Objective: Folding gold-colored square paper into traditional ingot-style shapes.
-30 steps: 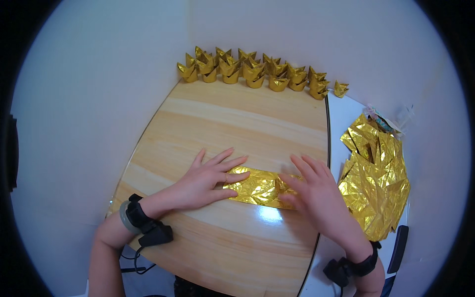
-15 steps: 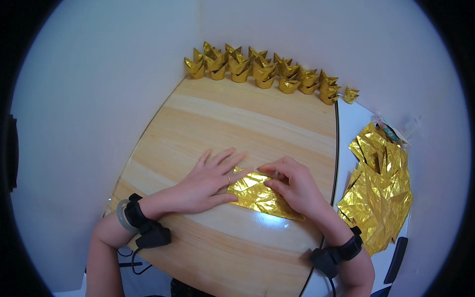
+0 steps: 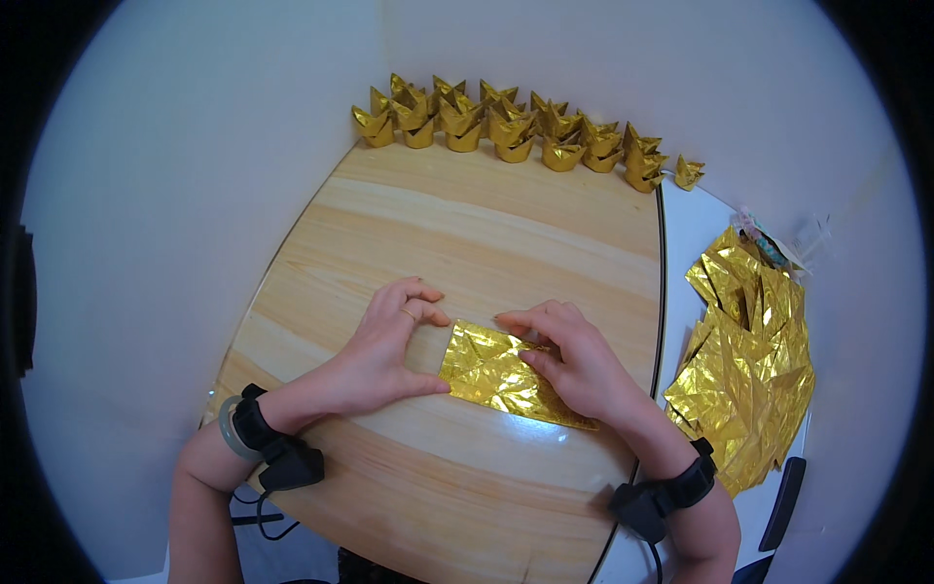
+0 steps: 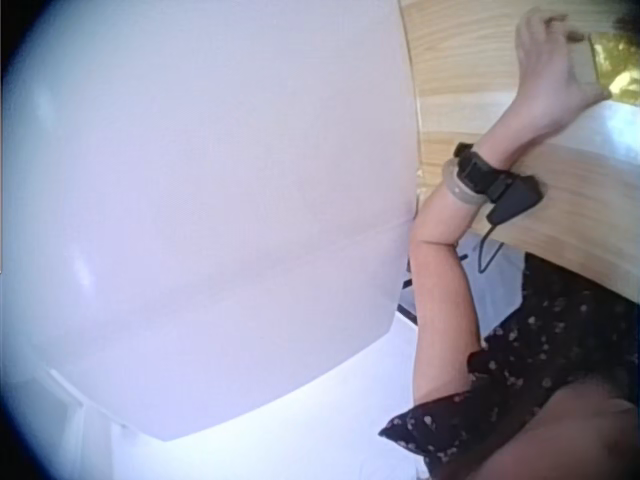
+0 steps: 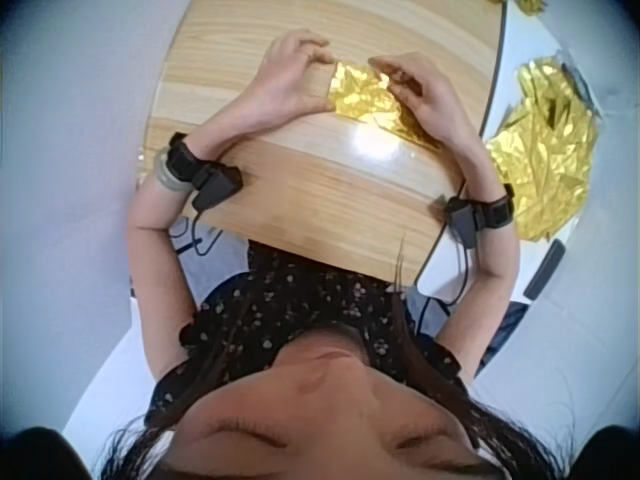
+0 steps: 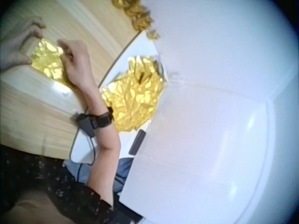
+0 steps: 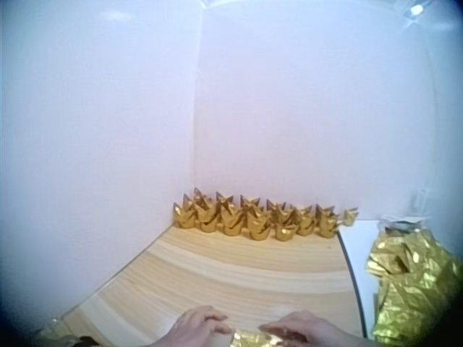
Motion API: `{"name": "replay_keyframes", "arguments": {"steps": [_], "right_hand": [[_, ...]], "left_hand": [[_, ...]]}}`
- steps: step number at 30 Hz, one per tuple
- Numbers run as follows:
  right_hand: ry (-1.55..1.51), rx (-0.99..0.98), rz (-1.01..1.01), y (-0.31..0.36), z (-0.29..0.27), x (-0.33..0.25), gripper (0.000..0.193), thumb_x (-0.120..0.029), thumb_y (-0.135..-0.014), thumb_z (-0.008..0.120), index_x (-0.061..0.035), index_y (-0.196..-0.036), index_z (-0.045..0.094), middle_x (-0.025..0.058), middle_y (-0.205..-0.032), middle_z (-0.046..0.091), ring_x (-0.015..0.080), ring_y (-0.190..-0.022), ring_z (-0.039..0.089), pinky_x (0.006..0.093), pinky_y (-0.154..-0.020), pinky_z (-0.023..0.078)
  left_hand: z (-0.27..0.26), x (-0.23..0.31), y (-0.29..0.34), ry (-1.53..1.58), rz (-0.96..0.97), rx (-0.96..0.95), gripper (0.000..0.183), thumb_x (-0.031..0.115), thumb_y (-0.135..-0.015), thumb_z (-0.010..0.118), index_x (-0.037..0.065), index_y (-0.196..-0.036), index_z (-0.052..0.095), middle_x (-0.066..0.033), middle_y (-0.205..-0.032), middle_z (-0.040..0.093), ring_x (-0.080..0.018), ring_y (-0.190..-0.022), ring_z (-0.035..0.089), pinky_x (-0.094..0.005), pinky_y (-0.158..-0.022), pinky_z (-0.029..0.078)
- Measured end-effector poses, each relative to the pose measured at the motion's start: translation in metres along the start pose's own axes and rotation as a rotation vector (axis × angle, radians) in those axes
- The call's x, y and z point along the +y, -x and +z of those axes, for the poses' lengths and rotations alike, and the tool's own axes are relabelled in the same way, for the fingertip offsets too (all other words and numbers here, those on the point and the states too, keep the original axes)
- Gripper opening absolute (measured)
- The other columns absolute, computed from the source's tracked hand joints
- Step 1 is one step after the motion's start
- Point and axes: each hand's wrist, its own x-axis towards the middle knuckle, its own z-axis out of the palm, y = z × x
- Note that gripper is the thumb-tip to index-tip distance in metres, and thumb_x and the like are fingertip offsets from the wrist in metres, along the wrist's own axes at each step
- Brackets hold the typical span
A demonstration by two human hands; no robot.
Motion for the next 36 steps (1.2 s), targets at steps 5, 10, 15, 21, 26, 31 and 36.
{"name": "replay_keyframes", "arguments": {"steps": [5, 10, 15, 21, 26, 31, 36], "right_hand": [[-0.052, -0.013, 0.024, 0.001, 0.001, 0.0, 0.036, 0.004, -0.082, 0.063, -0.0092, -0.116, 0.064, 0.0088, -0.097, 0.055, 0.0241, -0.097, 0.053, 0.0329, -0.086, 0.047], [-0.128, 0.008, 0.063, 0.002, 0.001, 0.006, 0.025, 0.005, -0.08, 0.065, -0.0087, -0.101, 0.069, 0.0066, -0.096, 0.057, 0.0224, -0.097, 0.053, 0.0318, -0.088, 0.043], [-0.218, 0.006, 0.06, 0.001, 0.001, 0.009, 0.014, 0.002, -0.08, 0.066, -0.0077, -0.088, 0.071, 0.0059, -0.093, 0.058, 0.0216, -0.096, 0.053, 0.0312, -0.087, 0.042], [-0.099, 0.015, 0.021, 0.002, 0.001, 0.001, 0.006, -0.012, -0.079, 0.071, -0.0088, -0.084, 0.07, 0.0068, -0.092, 0.057, 0.0224, -0.095, 0.052, 0.0324, -0.084, 0.043], [0.104, -0.02, -0.038, 0.002, 0.004, -0.003, 0.027, -0.024, -0.073, 0.08, -0.0105, -0.089, 0.063, 0.0073, -0.094, 0.051, 0.0254, -0.093, 0.046, 0.033, -0.082, 0.041], [0.132, -0.07, -0.071, 0.001, 0.001, 0.001, 0.037, -0.03, -0.07, 0.082, -0.011, -0.094, 0.062, 0.0077, -0.096, 0.05, 0.0269, -0.094, 0.045, 0.0351, -0.085, 0.039], [0.178, -0.097, -0.108, 0.002, -0.002, -0.002, 0.043, -0.033, -0.067, 0.084, -0.0114, -0.096, 0.062, 0.0083, -0.098, 0.05, 0.028, -0.096, 0.045, 0.0369, -0.087, 0.039]], "left_hand": [[0.001, -0.002, 0.0, 0.02, -0.004, 0.008, 0.051, 0.024, -0.068, 0.081, 0.007, -0.109, 0.056, -0.0154, -0.127, 0.042, -0.036, -0.13, 0.031, -0.0447, -0.11, 0.027], [-0.002, 0.001, -0.001, 0.065, 0.006, -0.044, 0.042, 0.02, -0.066, 0.084, 0.014, -0.102, 0.063, -0.0095, -0.125, 0.047, -0.0352, -0.13, 0.031, -0.0446, -0.11, 0.026], [-0.005, 0.001, -0.002, 0.099, 0.08, -0.112, 0.029, 0.018, -0.069, 0.081, 0.017, -0.094, 0.068, -0.0053, -0.121, 0.05, -0.0349, -0.129, 0.032, -0.0459, -0.11, 0.025], [-0.006, 0.003, 0.0, 0.074, 0.137, -0.124, 0.017, 0.02, -0.074, 0.078, 0.019, -0.09, 0.072, -0.004, -0.12, 0.051, -0.0357, -0.129, 0.032, -0.0467, -0.11, 0.024], [-0.004, 0.0, 0.0, 0.066, 0.153, -0.114, 0.017, 0.022, -0.076, 0.077, 0.02, -0.093, 0.073, -0.0042, -0.119, 0.051, -0.036, -0.129, 0.032, -0.0473, -0.11, 0.024], [-0.002, 0.001, -0.002, -0.023, 0.292, -0.127, 0.027, 0.022, -0.082, 0.07, 0.028, -0.108, 0.072, -0.0069, -0.138, 0.047, -0.0388, -0.134, 0.028, -0.0512, -0.112, 0.021], [-0.007, 0.0, -0.002, -0.115, 0.353, -0.256, 0.028, 0.024, -0.089, 0.061, 0.032, -0.114, 0.07, -0.0052, -0.15, 0.038, -0.0404, -0.14, 0.02, -0.0563, -0.113, 0.017]]}}
